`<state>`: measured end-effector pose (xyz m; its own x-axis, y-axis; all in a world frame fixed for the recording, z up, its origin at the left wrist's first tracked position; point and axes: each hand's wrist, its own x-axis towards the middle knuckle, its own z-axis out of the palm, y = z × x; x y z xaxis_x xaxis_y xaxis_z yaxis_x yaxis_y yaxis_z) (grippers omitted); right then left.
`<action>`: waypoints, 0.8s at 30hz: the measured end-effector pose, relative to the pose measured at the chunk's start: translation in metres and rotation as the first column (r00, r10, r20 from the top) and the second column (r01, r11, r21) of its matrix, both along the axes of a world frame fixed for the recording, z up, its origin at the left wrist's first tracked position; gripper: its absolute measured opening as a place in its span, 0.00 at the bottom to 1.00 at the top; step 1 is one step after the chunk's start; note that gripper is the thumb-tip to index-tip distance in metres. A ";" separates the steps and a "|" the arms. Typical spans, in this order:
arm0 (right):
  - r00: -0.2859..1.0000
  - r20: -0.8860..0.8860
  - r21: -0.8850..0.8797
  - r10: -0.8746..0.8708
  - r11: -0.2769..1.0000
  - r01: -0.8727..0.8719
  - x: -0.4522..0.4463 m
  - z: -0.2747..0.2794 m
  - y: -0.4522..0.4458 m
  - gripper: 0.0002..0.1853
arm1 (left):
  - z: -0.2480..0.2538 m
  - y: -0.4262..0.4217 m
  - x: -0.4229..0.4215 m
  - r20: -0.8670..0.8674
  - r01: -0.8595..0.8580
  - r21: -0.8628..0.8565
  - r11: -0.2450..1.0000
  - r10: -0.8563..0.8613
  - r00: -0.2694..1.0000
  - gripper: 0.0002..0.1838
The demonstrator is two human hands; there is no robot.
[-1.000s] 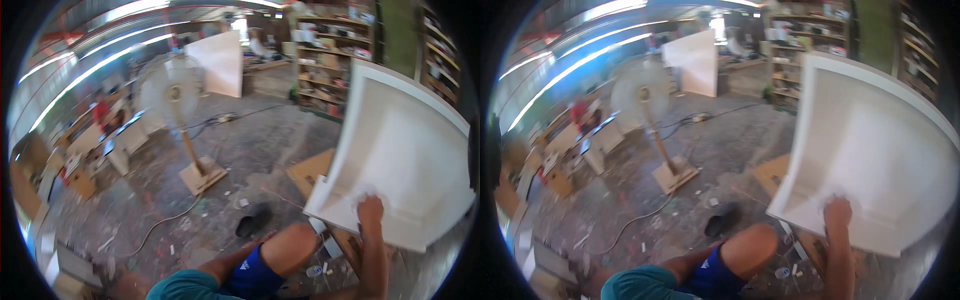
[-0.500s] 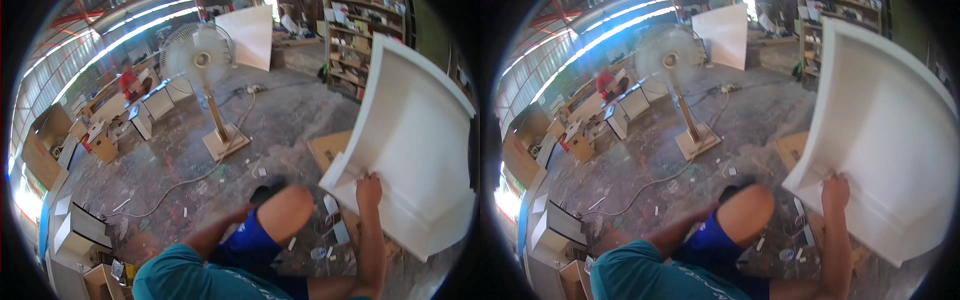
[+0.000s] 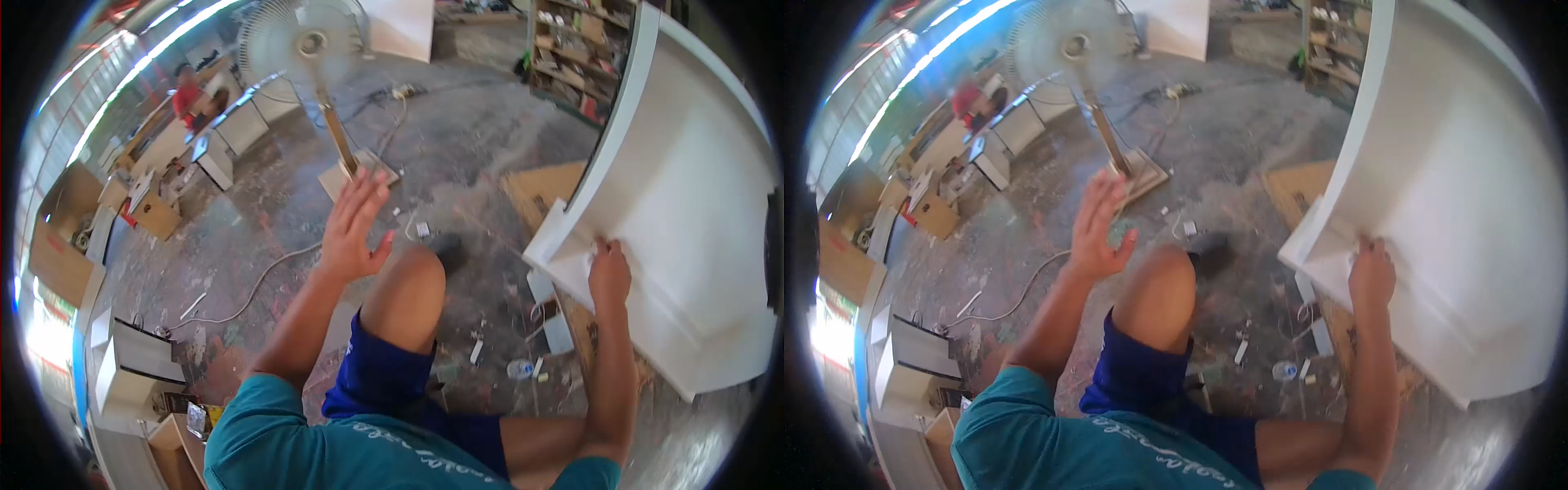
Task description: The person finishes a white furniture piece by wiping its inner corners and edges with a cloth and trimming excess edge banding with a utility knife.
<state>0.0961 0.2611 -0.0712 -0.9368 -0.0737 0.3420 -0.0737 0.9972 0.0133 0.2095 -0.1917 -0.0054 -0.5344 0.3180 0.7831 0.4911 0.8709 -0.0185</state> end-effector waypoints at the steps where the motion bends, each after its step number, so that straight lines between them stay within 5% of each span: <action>1: 0.999 0.032 -0.024 0.008 1.000 -0.007 -0.001 0.005 -0.005 0.20 | 0.015 0.009 0.004 0.011 0.100 0.083 0.992 -0.101 0.995 0.36; 3: 0.996 0.089 -0.046 -0.016 0.999 0.020 0.006 0.011 -0.003 0.20 | 0.035 0.035 0.000 -0.006 0.305 0.267 0.914 -0.315 0.949 0.37; 7: 0.993 0.075 -0.015 -0.086 0.996 0.087 -0.001 0.009 -0.006 0.18 | 0.052 0.070 -0.019 0.357 0.593 0.159 0.789 -0.606 0.711 0.35; 9: 0.993 0.076 -0.078 -0.090 0.992 0.096 -0.003 0.011 -0.015 0.17 | 0.068 0.072 -0.042 0.550 0.716 0.016 0.698 -0.604 0.576 0.36; 11: 0.980 0.094 0.048 -0.175 0.984 0.171 -0.020 -0.024 0.000 0.17 | 0.052 0.086 -0.074 0.344 0.755 0.035 0.654 -0.717 0.606 0.35; 12: 0.993 -0.002 -0.023 -0.118 0.993 0.118 -0.002 -0.016 0.010 0.15 | 0.047 0.094 -0.092 0.237 0.761 0.074 0.644 -0.753 0.614 0.34; 13: 0.995 -0.096 -0.077 0.016 0.997 -0.023 -0.003 -0.006 0.000 0.14 | 0.057 0.106 -0.107 0.172 0.759 0.214 0.615 -0.789 0.590 0.34; 14: 0.994 -0.068 -0.093 -0.085 0.993 0.078 -0.008 0.006 -0.010 0.13 | 0.063 0.120 -0.114 0.117 0.710 0.369 0.599 -0.788 0.604 0.34; 17: 0.979 0.059 0.005 -0.195 0.981 0.195 -0.028 -0.007 0.003 0.12 | 0.065 0.159 -0.153 0.131 0.690 0.491 0.532 -0.828 0.546 0.51; 18: 0.979 0.078 -0.057 -0.187 0.980 0.192 -0.018 0.009 -0.016 0.13 | 0.049 0.164 -0.166 0.120 0.708 0.415 0.571 -0.806 0.580 0.57; 19: 0.979 0.085 -0.124 -0.183 0.973 0.193 -0.014 0.022 -0.027 0.15 | 0.037 0.170 -0.164 0.188 0.657 0.516 0.550 -0.821 0.540 0.59; 22: 0.994 -0.104 -0.322 0.041 0.944 -0.073 -0.037 -0.026 -0.003 0.21 | -0.001 0.186 -0.159 0.313 0.580 0.641 0.503 -0.861 0.401 0.67; 23: 0.974 -0.180 -0.371 0.136 0.908 -0.195 -0.042 -0.029 -0.008 0.23 | -0.031 0.198 -0.162 0.306 0.647 0.504 0.572 -0.819 0.486 0.67; 24: 0.953 -0.233 -0.426 0.191 0.862 -0.277 -0.039 -0.033 -0.013 0.23 | -0.016 0.193 -0.148 0.459 0.637 0.450 0.625 -0.774 0.435 0.66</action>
<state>0.0568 0.2476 -0.1045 -0.8320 -0.0818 0.5488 -0.3447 0.8513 -0.3957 0.0614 0.0008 -0.0213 -0.5277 0.6885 0.4975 0.7808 0.1625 0.6033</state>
